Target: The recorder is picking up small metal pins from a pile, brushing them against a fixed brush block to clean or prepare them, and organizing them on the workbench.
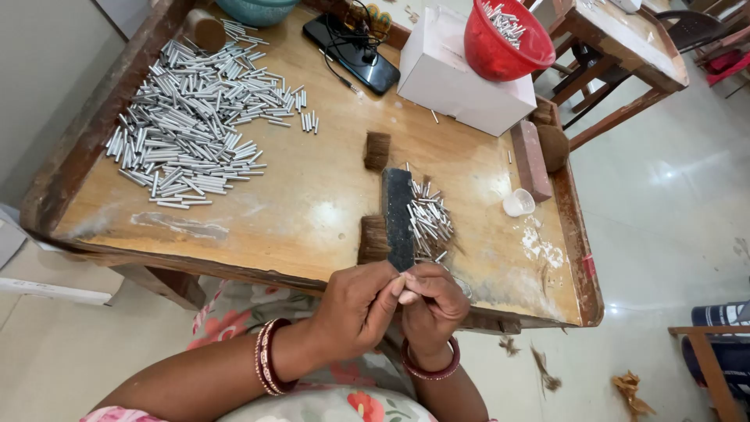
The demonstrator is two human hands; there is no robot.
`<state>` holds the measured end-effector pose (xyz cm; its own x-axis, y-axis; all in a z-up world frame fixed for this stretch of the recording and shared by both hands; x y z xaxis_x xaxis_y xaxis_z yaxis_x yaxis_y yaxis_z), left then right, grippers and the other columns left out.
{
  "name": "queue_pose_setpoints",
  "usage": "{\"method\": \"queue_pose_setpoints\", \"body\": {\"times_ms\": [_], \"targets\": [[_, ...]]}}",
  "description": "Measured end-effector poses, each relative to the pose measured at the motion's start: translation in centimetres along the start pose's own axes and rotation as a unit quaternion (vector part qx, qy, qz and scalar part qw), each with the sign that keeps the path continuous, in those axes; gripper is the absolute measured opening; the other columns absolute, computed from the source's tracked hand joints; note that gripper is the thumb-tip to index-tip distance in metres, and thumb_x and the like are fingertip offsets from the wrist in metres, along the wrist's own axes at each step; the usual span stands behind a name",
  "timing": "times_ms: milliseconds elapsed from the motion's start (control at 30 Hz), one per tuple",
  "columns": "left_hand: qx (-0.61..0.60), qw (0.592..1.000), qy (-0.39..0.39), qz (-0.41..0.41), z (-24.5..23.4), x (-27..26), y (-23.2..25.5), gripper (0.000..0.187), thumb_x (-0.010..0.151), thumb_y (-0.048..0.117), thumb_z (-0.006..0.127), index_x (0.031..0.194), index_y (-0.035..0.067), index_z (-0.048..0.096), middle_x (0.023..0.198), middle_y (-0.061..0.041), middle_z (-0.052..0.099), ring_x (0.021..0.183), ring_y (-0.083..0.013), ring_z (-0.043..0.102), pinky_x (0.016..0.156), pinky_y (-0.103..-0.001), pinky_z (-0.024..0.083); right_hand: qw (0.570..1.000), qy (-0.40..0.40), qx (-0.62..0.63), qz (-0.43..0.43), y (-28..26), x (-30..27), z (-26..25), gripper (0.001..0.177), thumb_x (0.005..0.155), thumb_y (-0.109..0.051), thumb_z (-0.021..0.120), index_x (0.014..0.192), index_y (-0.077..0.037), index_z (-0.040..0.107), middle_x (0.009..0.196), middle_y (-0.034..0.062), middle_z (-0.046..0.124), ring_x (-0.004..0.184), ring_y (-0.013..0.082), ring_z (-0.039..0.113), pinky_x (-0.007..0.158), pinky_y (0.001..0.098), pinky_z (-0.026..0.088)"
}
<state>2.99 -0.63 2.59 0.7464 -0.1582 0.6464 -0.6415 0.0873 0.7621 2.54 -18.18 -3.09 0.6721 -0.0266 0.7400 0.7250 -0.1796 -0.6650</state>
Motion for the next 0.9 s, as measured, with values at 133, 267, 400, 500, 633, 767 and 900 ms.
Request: {"method": "queue_pose_setpoints", "body": {"times_ms": [133,267,400,500,633,767,900], "targets": [[-0.008,0.999,0.015,-0.042,0.4,-0.7,-1.2,0.021,0.104,0.011,0.056,0.086,-0.001,0.056,0.072,-0.016,0.053,0.061,-0.0343,0.057,0.055,-0.041,0.043,0.997,0.032,-0.068,-0.004,-1.7,0.4,1.9,0.021,0.104,-0.02,0.068,0.099,-0.002,0.06,0.099,0.0111,0.065,0.086,0.0143,0.062,0.08,0.0265,0.052],[0.182,0.981,-0.072,0.011,-1.6,2.0,-2.0,0.01,0.096,0.009,0.06,0.09,0.003,0.056,0.079,-0.017,0.059,0.07,-0.037,0.061,0.058,-0.046,0.048,0.994,0.063,-0.08,-0.043,-1.3,0.5,2.0,0.027,0.11,-0.029,0.059,0.1,-0.005,0.051,0.099,0.0084,0.056,0.086,0.0147,0.058,0.08,0.0269,0.05],[0.551,0.818,-0.1,-0.128,-10.1,8.6,-9.8,0.015,0.083,0.0,0.056,0.097,0.003,0.063,0.096,-0.018,0.066,0.089,-0.0344,0.066,0.064,-0.045,0.057,0.991,0.112,-0.055,-0.038,-1.6,1.0,0.3,0.034,0.109,-0.035,0.061,0.101,-0.004,0.049,0.098,0.0084,0.053,0.083,0.0134,0.054,0.075,0.0263,0.048],[0.618,0.782,-0.047,-0.058,-14.3,11.9,-12.1,0.014,0.084,0.008,0.063,0.095,0.008,0.073,0.104,-0.016,0.063,0.103,-0.0351,0.062,0.074,-0.049,0.052,0.989,0.121,-0.07,-0.038,-2.0,1.5,-0.1,0.034,0.109,-0.035,0.062,0.102,-0.004,0.05,0.097,0.0078,0.053,0.082,0.0133,0.054,0.074,0.0266,0.049],[0.646,0.757,-0.075,-0.054,-14.9,13.2,-14.7,0.012,0.08,0.01,0.065,0.086,0.01,0.075,0.108,-0.014,0.061,0.11,-0.0336,0.059,0.081,-0.047,0.049,0.99,0.12,-0.071,-0.035,-1.6,1.6,-0.4,0.033,0.108,-0.034,0.062,0.102,-0.003,0.051,0.098,0.0087,0.054,0.08,0.0133,0.054,0.073,0.0261,0.048],[0.662,0.748,-0.052,-0.02,-14.1,12.1,-14.9,0.018,0.081,0.01,0.064,0.097,0.004,0.071,0.109,-0.014,0.062,0.107,-0.0317,0.061,0.084,-0.044,0.05,0.99,0.111,-0.079,-0.026,-2.1,1.6,-0.2,0.032,0.108,-0.033,0.063,0.102,-0.003,0.052,0.099,0.0085,0.054,0.08,0.0133,0.054,0.073,0.0256,0.048],[0.452,0.885,-0.062,-0.096,-9.2,10.4,-9.4,0.018,0.094,-0.004,0.054,0.109,0.001,0.063,0.096,-0.016,0.064,0.088,-0.0326,0.065,0.073,-0.043,0.054,0.991,0.101,-0.085,-0.014,-2.6,1.2,-0.2,0.03,0.108,-0.031,0.064,0.102,-0.003,0.054,0.098,0.0088,0.056,0.08,0.0139,0.055,0.073,0.0251,0.047]]}}
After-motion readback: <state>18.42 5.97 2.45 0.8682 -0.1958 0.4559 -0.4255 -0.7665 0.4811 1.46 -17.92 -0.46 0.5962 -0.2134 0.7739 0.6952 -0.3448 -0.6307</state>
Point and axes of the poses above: each hand's wrist, its own x-axis towards the middle knuckle, its own z-axis out of the palm, y = z × x, the point moved 4 cm from there along x, towards the middle knuckle
